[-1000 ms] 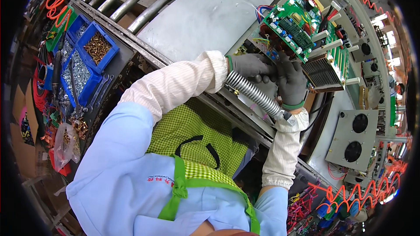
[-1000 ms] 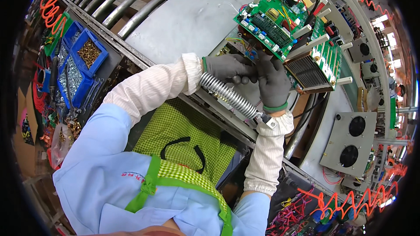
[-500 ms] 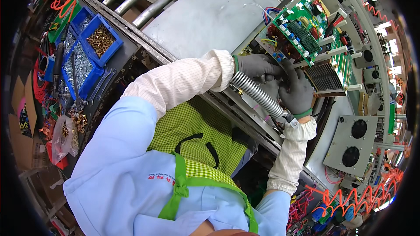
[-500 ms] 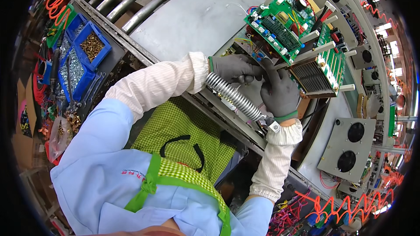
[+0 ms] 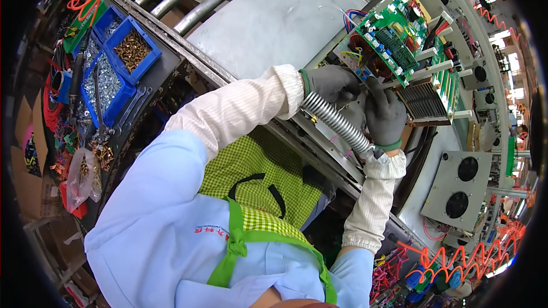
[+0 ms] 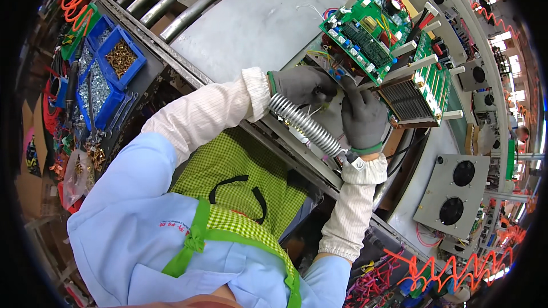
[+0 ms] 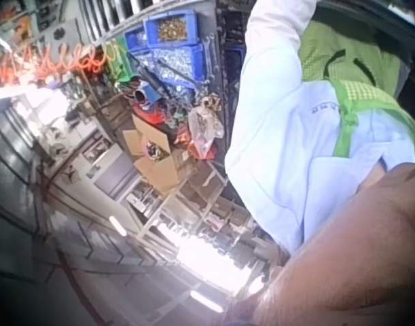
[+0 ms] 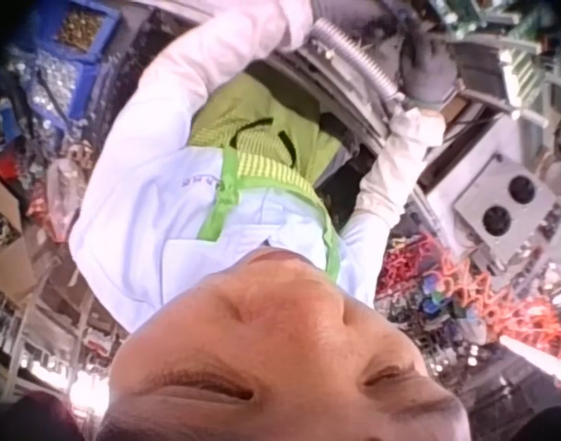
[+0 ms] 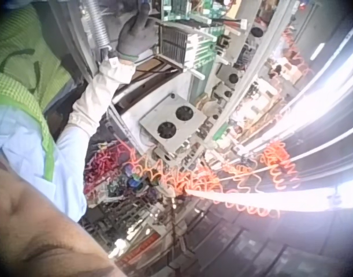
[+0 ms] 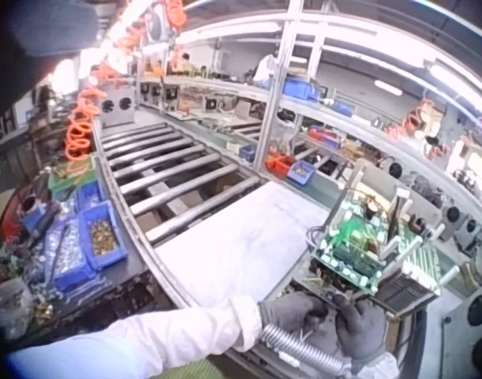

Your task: The person assembles electronic components on a circuit board using a soldering iron and pliers. They solder wires to the board, cut excess wire, and secure parts with a wrench. The person works at a station with various tools and parts organized in bins.

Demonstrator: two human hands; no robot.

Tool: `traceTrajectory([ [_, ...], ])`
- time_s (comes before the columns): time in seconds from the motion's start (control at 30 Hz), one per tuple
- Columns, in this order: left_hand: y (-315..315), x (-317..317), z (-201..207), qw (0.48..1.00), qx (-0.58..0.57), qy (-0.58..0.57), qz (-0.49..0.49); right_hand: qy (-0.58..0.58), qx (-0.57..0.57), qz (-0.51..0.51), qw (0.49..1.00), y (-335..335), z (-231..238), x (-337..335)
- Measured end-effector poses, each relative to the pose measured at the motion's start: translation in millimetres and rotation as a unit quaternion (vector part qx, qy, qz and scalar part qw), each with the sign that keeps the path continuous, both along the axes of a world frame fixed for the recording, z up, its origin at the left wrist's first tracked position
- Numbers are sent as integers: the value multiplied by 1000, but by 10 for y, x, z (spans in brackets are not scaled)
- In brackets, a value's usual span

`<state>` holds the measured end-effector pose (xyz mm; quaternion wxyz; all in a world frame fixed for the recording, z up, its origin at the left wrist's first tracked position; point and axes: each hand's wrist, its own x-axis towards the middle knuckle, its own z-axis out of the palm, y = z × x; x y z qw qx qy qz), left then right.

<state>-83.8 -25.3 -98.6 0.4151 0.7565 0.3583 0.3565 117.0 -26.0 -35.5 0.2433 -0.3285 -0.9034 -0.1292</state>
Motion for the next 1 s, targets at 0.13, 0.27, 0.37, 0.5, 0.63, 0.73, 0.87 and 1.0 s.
traceTrajectory([
  [0.13, -148, -47, 234, 998, 3, 26, 52, 16, -20, 9, 1000, -15, 68, -23],
  [0.27, 13, 39, -130, 991, -15, -128, 38, 4, -13, -17, 1000, -32, 60, -13],
  [0.37, -78, -35, 123, 999, 42, -12, 9, 11, -25, -14, 1000, -31, 46, 5],
  [0.5, -41, -34, 12, 987, 159, 32, 16, 30, -22, 1, 999, -8, 2, -9],
  [0.63, -96, -61, 157, 997, 77, 10, 14, 30, -23, -9, 999, -3, -28, 13],
  [0.73, -92, -102, 232, 991, 85, 99, 14, 34, -23, -12, 999, -7, -50, 21],
  [0.87, -142, -101, 209, 989, 125, 71, 28, 42, -25, -9, 999, 0, -68, 17],
  [1.0, -111, -51, 162, 978, 207, 28, 2, 44, -40, -21, 998, -48, -43, 14],
])
